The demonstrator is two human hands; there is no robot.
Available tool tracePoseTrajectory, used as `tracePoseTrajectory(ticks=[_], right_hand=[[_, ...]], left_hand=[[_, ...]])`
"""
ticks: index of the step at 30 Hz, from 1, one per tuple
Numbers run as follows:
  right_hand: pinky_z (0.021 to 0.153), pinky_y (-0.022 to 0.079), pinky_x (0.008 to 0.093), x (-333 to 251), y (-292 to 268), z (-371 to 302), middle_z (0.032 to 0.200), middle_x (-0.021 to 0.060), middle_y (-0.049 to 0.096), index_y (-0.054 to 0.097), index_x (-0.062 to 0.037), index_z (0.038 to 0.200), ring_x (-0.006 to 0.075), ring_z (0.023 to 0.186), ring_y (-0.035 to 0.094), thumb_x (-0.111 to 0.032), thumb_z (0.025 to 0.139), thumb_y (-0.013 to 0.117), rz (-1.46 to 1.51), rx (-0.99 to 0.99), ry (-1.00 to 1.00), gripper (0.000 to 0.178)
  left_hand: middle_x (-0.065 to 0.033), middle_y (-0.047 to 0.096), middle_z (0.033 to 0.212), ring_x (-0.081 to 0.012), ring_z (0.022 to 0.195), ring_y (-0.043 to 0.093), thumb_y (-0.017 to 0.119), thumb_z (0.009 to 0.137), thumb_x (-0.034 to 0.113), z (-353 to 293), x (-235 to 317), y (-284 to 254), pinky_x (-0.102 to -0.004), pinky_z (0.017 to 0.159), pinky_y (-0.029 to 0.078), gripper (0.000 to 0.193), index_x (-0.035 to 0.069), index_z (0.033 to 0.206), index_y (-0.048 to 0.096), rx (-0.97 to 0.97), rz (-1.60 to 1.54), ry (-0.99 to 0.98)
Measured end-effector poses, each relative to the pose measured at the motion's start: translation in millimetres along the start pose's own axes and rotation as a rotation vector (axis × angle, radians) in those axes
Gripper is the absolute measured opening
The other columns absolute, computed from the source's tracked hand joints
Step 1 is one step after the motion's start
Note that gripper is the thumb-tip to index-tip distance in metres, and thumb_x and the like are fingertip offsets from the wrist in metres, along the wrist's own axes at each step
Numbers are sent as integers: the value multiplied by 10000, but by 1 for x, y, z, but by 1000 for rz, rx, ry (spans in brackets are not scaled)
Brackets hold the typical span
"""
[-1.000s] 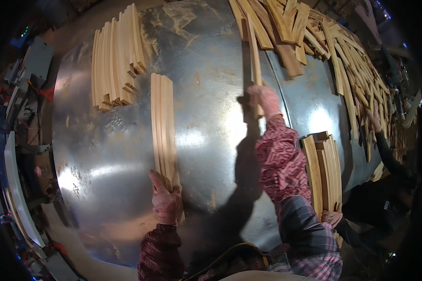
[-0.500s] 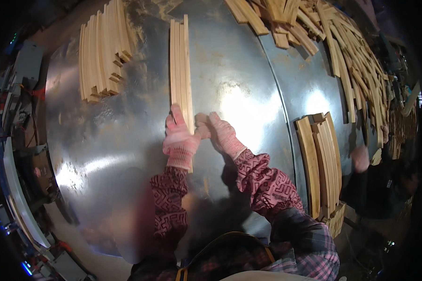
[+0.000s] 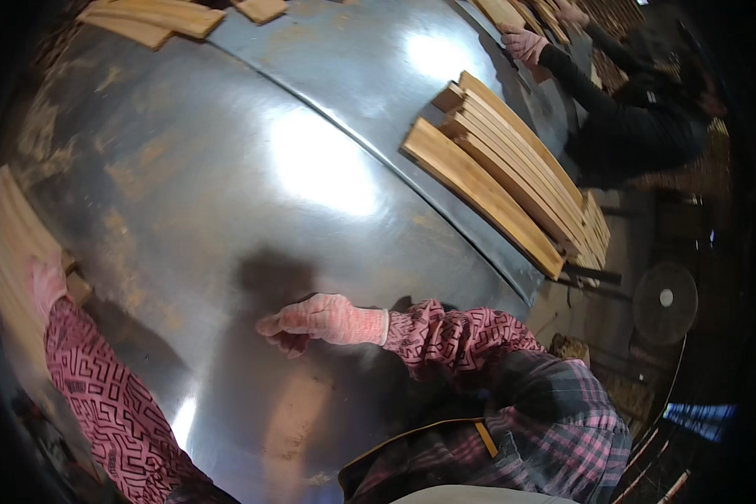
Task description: The person repeatedly gathers thin wooden planks from a metal table, aligns them into neat stacks, and places them onto a conveyor belt. The person also moves between the table and the conveyor, occasionally adjusting the stacks.
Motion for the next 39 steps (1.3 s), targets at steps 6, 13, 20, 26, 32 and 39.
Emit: tracePoseTrajectory(ticks=[6,13,20,26,32,39], right_hand=[[886,538,358,-23,-33,-34,1180,105,672,656,-24,1205,215,1053,651,-260,982,608,-1025,169,-367,328],[974,488,386,-246,-176,-250,1240,132,641,622,-101,1287,315,1135,601,-474,944,610,-1272,1102,-702,508],[1117,375,421,-249,-418,-351,1484,207,444,380,-157,1513,322,1344,474,-703,904,455,-1816,1357,292,821],[1109,387,409,-176,-309,-297,1434,217,504,377,-95,1506,332,1327,493,-681,860,543,-1563,1053,164,887],[1070,425,404,-55,-186,-208,1361,214,571,457,-20,1430,344,1257,554,-624,791,678,-1296,682,105,906],[1125,371,441,6,-98,-187,1450,237,472,415,4,1457,343,1343,478,-676,809,639,-1347,319,48,966]], left_hand=[[-250,462,1445,-393,1314,458,594,899,432,-65,74,-33,-452,1094,366,697,103,1482,397,-112,2,234],[-185,389,1512,-335,1420,344,661,854,156,-367,172,-192,-443,1199,240,701,11,1481,382,-322,-603,509],[-250,474,1421,-408,1291,484,706,796,95,-612,248,-261,-470,1113,371,725,6,1452,412,-597,-886,545],[-200,402,1509,-391,1414,315,681,853,329,-648,309,-276,-450,1178,260,801,32,1508,329,-787,-770,240],[-241,343,1539,-359,1447,296,622,913,393,-653,252,-239,-413,1204,228,843,13,1543,210,-824,-776,-46],[-215,661,1131,-276,1034,647,682,884,359,-639,154,-228,-365,888,516,697,-4,1423,430,-1011,-866,-463]])
Point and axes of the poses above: each hand's wrist, its own z-axis towards the middle knuckle, its own y-axis out of the palm, x = y × z, the point moved 7 cm from there along z, towards the middle knuckle
